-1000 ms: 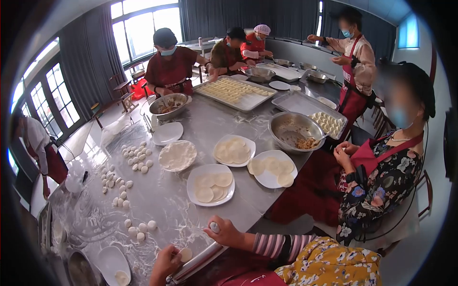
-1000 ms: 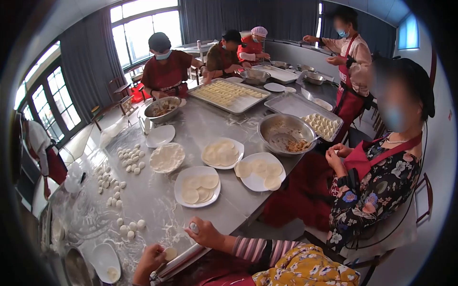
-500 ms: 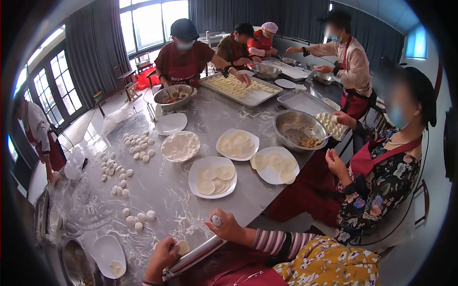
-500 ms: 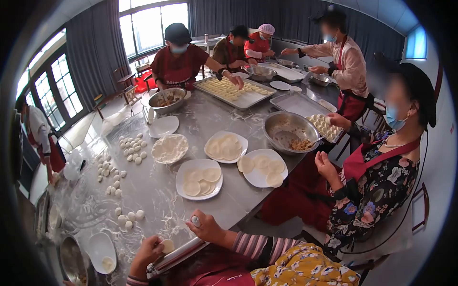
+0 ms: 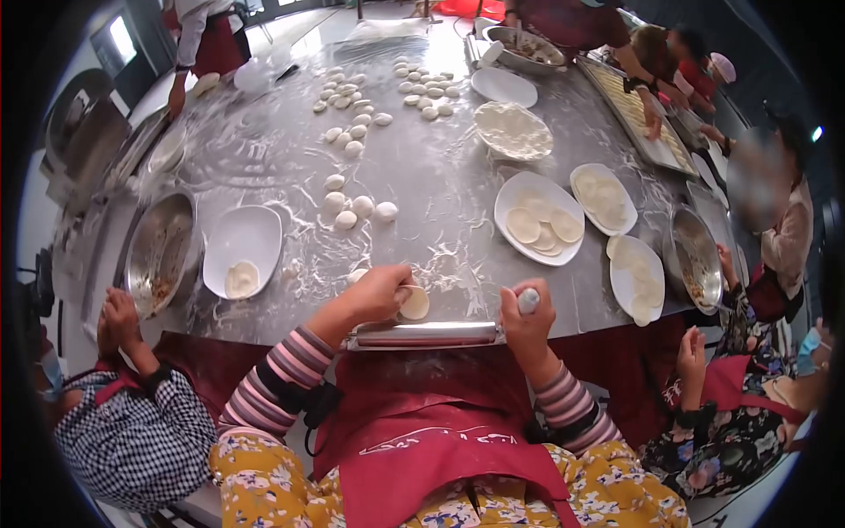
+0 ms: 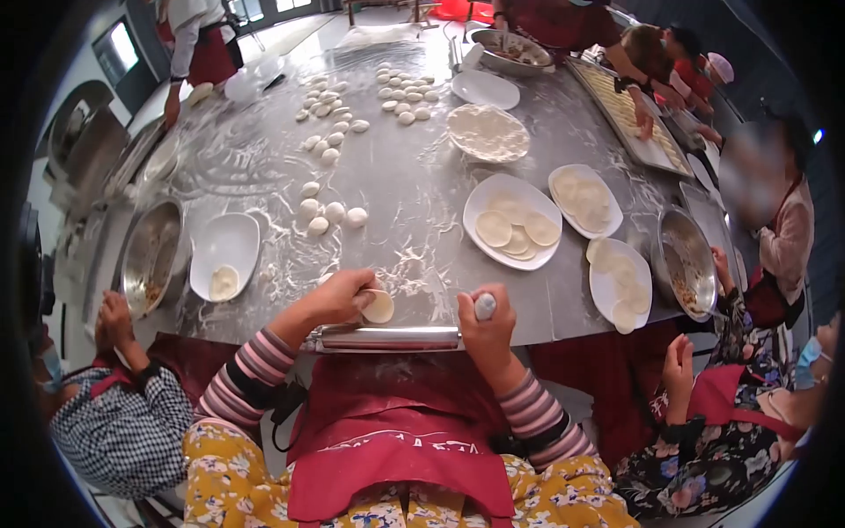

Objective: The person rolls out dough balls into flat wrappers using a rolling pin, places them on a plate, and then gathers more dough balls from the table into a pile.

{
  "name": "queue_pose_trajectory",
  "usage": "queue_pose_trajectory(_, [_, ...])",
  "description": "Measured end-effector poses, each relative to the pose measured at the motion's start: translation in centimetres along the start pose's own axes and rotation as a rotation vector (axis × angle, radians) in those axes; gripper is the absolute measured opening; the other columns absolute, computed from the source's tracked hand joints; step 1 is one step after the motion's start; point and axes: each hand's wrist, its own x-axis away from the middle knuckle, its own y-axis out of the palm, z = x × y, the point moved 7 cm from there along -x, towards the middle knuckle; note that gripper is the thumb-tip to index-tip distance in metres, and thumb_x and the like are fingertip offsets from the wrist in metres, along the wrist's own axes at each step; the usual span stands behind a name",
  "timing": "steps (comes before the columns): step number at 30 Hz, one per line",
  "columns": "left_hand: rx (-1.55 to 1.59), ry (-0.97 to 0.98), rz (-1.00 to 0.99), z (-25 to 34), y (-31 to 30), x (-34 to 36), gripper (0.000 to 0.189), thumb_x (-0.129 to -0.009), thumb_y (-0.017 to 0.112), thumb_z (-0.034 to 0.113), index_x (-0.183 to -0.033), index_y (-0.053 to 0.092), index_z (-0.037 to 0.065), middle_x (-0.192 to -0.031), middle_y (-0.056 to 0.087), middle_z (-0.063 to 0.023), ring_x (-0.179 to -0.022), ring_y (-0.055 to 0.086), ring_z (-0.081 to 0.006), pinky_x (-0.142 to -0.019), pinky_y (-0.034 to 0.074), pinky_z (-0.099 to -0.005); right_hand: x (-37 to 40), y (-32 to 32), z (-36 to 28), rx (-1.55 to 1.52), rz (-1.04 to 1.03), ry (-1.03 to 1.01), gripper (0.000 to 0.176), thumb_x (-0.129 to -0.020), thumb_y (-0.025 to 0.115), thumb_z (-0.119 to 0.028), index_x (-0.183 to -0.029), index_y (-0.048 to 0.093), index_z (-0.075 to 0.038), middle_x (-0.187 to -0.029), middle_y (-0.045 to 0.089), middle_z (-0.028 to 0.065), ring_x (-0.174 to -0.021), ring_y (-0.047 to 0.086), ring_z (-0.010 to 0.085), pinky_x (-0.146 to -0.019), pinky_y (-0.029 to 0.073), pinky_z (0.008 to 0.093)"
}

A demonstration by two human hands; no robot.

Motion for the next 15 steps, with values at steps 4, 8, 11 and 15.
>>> queue_pose_trajectory(4, [0.021,0.078,-0.033,1.3,0.2,0.6,0.01,-0.084,0.055,0.006,-0.091,0.057,-0.001,-0.08,0.063,-0.0146,-0.074,0.06,-0.024,-0.067,0.046,-0.0342,-1.8,1.0,0.8,-0.01,0.028,0.043,0.02,-0.076,0.069,-0.004,-0.081,0.049,-0.004,-0.063,0.054,0.0116,-0.054,0.056,0.0255,-0.05,0.044,0.0341])
queue_pose_trajectory(8, [-0.133,0.052,0.038,2.0,-0.4,-0.5,0.012,-0.083,0.055,0.008,-0.09,0.058,0.0,-0.081,0.062,-0.0189,-0.077,0.061,-0.0304,-0.068,0.047,-0.036,-6.5,4.8,-0.8,0.068,0.059,-0.181,0.022,-0.076,0.069,-0.006,-0.083,0.048,-0.004,-0.064,0.056,0.0132,-0.056,0.058,0.0299,-0.052,0.044,0.0365])
queue_pose_trajectory(11, [-0.16,0.042,0.038,1.9,-0.3,-1.3,0.013,-0.083,0.054,0.01,-0.089,0.059,0.0,-0.082,0.061,-0.022,-0.08,0.061,-0.0353,-0.069,0.047,-0.0376,-6.0,4.2,-0.8,0.085,0.054,-0.179,0.021,-0.077,0.068,-0.005,-0.082,0.048,-0.004,-0.063,0.054,0.0107,-0.055,0.056,0.0246,-0.051,0.043,0.0351])
queue_pose_trajectory(15, [-0.116,0.073,-0.023,1.2,0.2,-1.0,0.012,-0.082,0.054,0.007,-0.091,0.058,-0.001,-0.083,0.063,-0.0185,-0.078,0.061,-0.0293,-0.068,0.047,-0.0363,-1.2,0.9,0.3,0.036,0.047,-0.059,0.017,-0.082,0.063,-0.001,-0.08,0.046,-0.005,-0.058,0.05,0.0028,-0.043,0.049,0.0086,-0.039,0.039,0.0255])
